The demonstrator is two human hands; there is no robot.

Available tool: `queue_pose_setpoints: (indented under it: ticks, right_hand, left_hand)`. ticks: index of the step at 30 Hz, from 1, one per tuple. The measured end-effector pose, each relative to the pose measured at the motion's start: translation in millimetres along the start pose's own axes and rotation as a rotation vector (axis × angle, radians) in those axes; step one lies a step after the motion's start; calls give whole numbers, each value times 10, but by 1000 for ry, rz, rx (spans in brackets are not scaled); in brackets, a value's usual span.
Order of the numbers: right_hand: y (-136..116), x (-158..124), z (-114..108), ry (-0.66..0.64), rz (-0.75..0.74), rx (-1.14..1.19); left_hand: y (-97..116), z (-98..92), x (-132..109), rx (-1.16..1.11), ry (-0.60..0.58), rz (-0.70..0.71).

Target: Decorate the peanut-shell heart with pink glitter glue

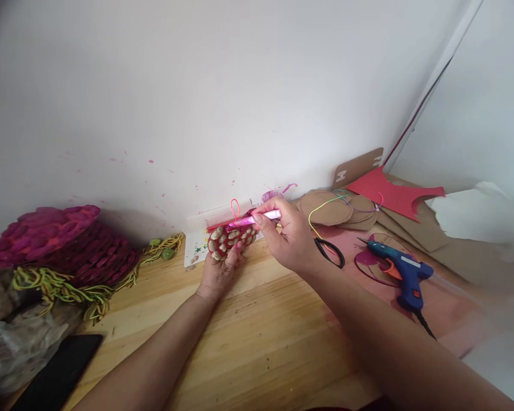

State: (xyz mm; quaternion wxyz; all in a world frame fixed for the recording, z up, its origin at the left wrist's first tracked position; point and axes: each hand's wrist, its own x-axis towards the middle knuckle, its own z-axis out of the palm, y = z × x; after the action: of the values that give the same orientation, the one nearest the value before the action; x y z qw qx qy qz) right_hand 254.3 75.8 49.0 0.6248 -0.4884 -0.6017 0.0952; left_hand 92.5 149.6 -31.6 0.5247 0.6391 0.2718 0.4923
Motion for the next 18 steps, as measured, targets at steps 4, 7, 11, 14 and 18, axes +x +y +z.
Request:
queue_pose_setpoints:
  ticks: [4, 7, 11, 14, 18]
  right_hand:
    - [45, 0, -15, 1, 47, -54]
    - [56, -1, -20, 10, 38, -35]
    - [46, 4, -17, -1, 22, -20]
    - [55, 6, -19, 1, 48, -65]
    - [54, -4, -4, 20, 27, -7]
  left_hand:
    - [12, 2, 4, -14, 22, 20]
    - [34, -4, 6, -5, 5, 33]
    - [42, -16, -1, 26, 4, 5]
    - [27, -24, -8, 14, 47, -35]
    - [3, -31, -14, 16, 43, -62]
